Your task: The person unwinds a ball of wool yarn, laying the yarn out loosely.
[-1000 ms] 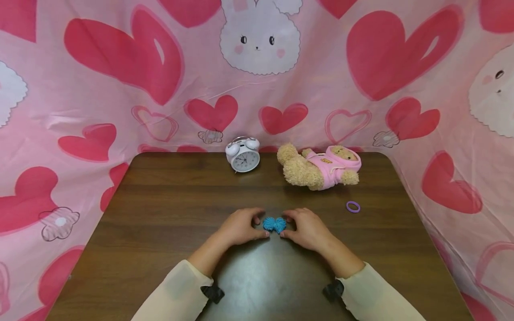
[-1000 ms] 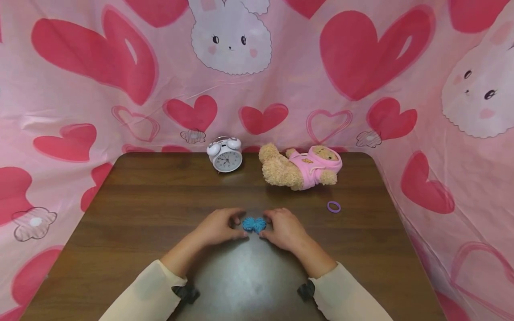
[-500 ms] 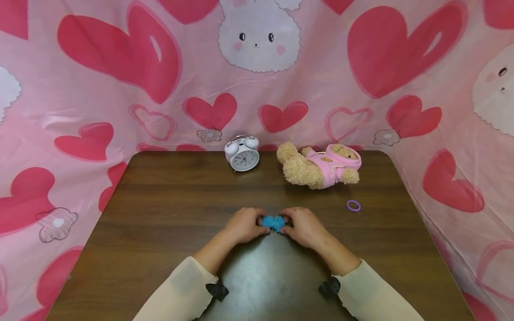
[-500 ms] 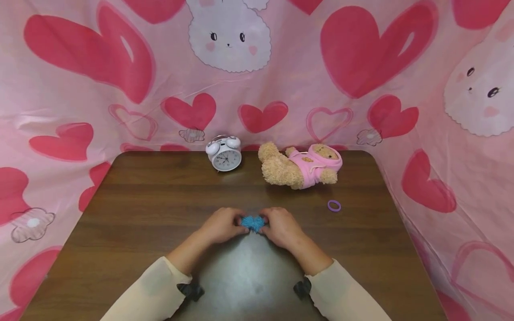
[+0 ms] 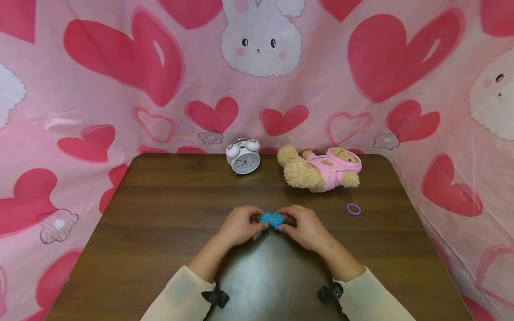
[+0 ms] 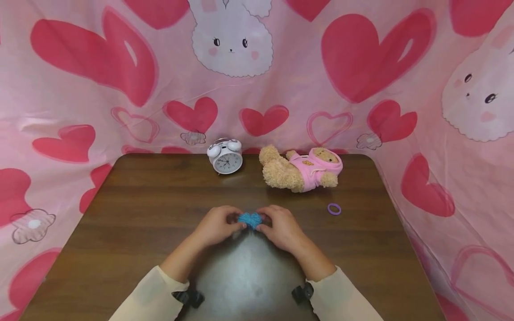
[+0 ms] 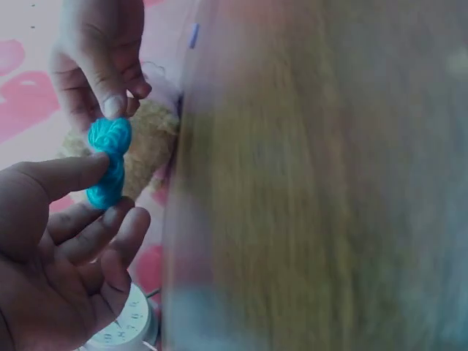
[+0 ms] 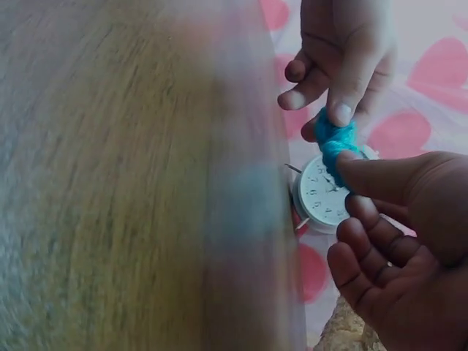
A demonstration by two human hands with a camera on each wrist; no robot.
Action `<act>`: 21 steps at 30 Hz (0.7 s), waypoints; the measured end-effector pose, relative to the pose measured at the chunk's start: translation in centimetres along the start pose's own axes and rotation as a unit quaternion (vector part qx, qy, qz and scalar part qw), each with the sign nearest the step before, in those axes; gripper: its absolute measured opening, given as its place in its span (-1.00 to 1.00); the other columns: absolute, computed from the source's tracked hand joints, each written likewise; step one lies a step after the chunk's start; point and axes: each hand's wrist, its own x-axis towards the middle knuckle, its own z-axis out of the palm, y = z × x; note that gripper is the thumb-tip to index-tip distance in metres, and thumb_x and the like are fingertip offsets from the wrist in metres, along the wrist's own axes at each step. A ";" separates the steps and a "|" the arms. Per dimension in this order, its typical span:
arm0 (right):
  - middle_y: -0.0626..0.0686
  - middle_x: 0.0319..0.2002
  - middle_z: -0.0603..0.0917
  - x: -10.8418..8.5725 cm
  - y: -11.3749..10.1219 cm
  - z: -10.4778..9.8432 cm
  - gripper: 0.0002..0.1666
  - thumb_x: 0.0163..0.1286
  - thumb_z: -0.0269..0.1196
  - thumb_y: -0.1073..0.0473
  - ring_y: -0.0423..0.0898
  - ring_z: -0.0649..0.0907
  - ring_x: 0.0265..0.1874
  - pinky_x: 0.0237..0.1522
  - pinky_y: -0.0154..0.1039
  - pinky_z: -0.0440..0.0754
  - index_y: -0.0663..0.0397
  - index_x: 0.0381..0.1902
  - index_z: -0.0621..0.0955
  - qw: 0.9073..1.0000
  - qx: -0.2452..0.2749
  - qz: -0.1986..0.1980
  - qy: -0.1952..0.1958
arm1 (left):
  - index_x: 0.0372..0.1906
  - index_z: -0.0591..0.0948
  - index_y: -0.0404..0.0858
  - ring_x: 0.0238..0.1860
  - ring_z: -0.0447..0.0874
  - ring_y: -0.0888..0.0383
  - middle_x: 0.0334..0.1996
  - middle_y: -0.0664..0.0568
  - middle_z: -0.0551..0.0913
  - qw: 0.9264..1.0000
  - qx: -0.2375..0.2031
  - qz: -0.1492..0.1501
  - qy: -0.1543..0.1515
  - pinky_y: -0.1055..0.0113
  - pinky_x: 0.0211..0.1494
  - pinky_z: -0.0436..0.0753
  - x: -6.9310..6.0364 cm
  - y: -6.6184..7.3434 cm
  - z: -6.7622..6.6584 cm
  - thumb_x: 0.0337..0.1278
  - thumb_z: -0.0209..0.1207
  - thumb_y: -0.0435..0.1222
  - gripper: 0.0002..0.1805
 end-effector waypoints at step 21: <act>-0.06 -0.09 0.73 -0.2 -0.7 -1.9 -0.59 0.26 0.50 0.34 -0.11 0.73 -0.25 -0.21 -0.19 0.76 0.03 0.07 0.75 0.980 0.154 -0.069 0.109 | 0.01 0.72 -0.18 -0.31 0.76 0.23 -0.24 0.10 0.77 0.980 -0.177 0.013 0.087 0.31 -0.24 0.74 -1.1 3.0 -1.1 0.13 0.51 -0.27 -0.65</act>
